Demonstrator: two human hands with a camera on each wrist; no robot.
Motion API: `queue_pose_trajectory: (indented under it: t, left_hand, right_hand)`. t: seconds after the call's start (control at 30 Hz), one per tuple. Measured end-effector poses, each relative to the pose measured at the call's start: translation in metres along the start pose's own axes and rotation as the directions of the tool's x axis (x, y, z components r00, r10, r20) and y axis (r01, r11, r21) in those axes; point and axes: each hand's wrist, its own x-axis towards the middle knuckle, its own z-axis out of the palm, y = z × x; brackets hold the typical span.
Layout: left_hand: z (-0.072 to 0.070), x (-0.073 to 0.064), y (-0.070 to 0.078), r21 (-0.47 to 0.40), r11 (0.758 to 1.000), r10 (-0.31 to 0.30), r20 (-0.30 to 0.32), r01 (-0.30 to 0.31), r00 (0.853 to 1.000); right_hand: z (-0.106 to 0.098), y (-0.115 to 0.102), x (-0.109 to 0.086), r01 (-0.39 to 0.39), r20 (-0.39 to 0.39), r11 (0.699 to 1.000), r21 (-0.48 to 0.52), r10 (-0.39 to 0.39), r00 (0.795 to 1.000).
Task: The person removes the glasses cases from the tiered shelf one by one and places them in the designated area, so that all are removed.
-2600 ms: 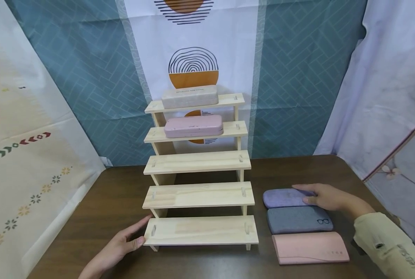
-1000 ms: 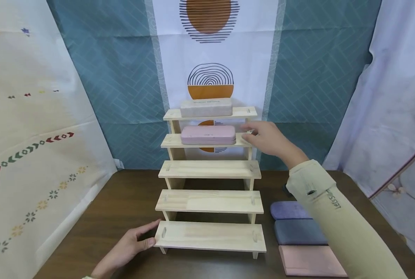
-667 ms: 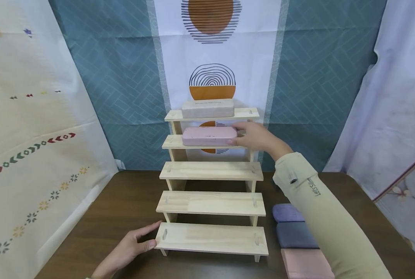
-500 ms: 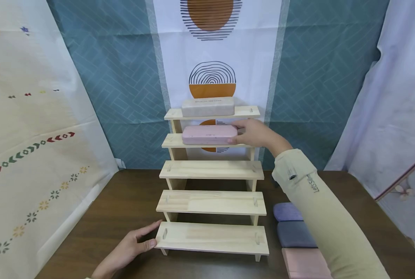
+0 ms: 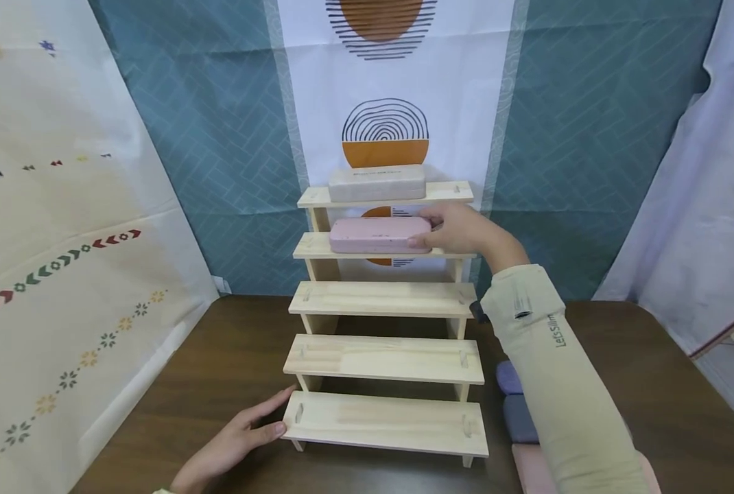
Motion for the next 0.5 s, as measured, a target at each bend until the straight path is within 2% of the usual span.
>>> queue_pose_trajectory:
  t: [0.27,0.5]
  left_hand:
    - [0.0012,0.0,0.0003,0.007,0.999,-0.034,0.008,0.034,0.999]
    - [0.004,0.002,0.0027,-0.011,0.999,-0.051,0.027,0.051,0.998]
  right_hand:
    - [0.0014,-0.0023,-0.0054,-0.006,-0.022,0.999,-0.048,0.005,1.0]
    - [0.0057,0.0057,-0.0016,0.007,-0.014,1.0,0.003,-0.007,1.0]
